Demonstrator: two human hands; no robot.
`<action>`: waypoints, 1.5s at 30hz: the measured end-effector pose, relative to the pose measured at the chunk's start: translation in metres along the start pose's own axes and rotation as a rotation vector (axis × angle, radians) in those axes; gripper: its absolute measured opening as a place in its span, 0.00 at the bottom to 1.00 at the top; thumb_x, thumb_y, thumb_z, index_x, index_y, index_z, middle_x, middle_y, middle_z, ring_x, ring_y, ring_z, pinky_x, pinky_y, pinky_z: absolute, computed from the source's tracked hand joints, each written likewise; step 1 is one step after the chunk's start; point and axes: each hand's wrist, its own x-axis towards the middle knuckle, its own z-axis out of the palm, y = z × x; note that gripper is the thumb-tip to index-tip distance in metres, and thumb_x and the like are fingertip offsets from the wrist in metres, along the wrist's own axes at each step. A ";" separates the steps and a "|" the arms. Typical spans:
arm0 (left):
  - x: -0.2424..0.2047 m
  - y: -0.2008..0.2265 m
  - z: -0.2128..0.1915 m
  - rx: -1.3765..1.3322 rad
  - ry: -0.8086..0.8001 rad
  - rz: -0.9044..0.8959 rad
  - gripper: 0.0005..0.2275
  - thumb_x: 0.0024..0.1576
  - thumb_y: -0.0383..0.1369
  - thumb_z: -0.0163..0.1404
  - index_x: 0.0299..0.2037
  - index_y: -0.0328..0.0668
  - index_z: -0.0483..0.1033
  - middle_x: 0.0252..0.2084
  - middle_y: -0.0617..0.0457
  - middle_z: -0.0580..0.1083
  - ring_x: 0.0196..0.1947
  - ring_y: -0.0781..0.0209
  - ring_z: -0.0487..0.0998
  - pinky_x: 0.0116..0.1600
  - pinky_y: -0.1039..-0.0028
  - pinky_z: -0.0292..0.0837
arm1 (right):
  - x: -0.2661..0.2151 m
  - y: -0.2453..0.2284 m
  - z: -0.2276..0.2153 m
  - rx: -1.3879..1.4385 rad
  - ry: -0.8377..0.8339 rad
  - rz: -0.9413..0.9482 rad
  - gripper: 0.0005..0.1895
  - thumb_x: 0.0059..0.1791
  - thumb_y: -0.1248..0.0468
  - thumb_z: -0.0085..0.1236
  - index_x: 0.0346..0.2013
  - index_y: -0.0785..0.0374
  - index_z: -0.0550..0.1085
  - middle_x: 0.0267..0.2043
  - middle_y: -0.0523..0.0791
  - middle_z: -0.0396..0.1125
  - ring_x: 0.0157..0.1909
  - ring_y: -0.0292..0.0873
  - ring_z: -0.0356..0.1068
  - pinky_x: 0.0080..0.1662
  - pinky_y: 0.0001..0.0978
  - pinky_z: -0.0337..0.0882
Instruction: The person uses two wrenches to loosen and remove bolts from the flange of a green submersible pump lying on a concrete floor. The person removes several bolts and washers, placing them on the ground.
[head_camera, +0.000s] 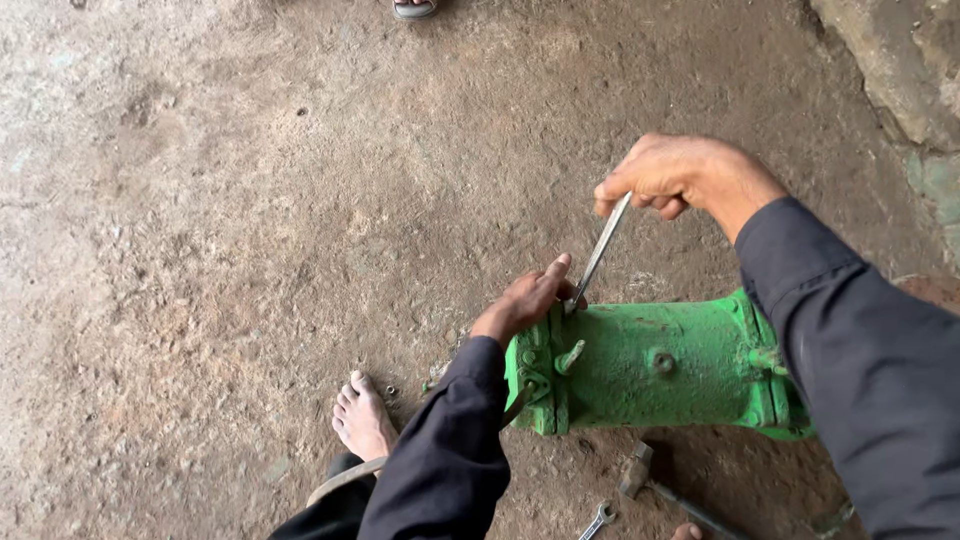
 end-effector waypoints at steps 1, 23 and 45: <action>-0.001 -0.003 0.003 -0.034 0.020 0.022 0.36 0.63 0.61 0.22 0.40 0.51 0.87 0.45 0.47 0.82 0.52 0.48 0.80 0.62 0.60 0.68 | -0.002 -0.002 0.004 0.048 0.055 -0.006 0.10 0.48 0.61 0.59 0.31 0.66 0.81 0.15 0.38 0.51 0.16 0.33 0.43 0.20 0.30 0.43; -0.016 0.002 0.014 0.093 0.254 -0.026 0.33 0.65 0.54 0.21 0.35 0.58 0.87 0.41 0.51 0.82 0.51 0.47 0.77 0.66 0.50 0.55 | 0.031 0.023 0.039 -0.104 0.581 -0.447 0.27 0.56 0.42 0.50 0.31 0.61 0.77 0.22 0.43 0.68 0.23 0.37 0.69 0.29 0.30 0.67; -0.020 0.005 0.011 0.075 0.264 -0.001 0.31 0.65 0.53 0.23 0.31 0.54 0.83 0.35 0.51 0.82 0.51 0.48 0.78 0.65 0.48 0.55 | 0.040 0.002 0.085 1.242 0.309 -0.385 0.19 0.56 0.49 0.44 0.24 0.52 0.60 0.14 0.36 0.46 0.16 0.34 0.42 0.23 0.31 0.50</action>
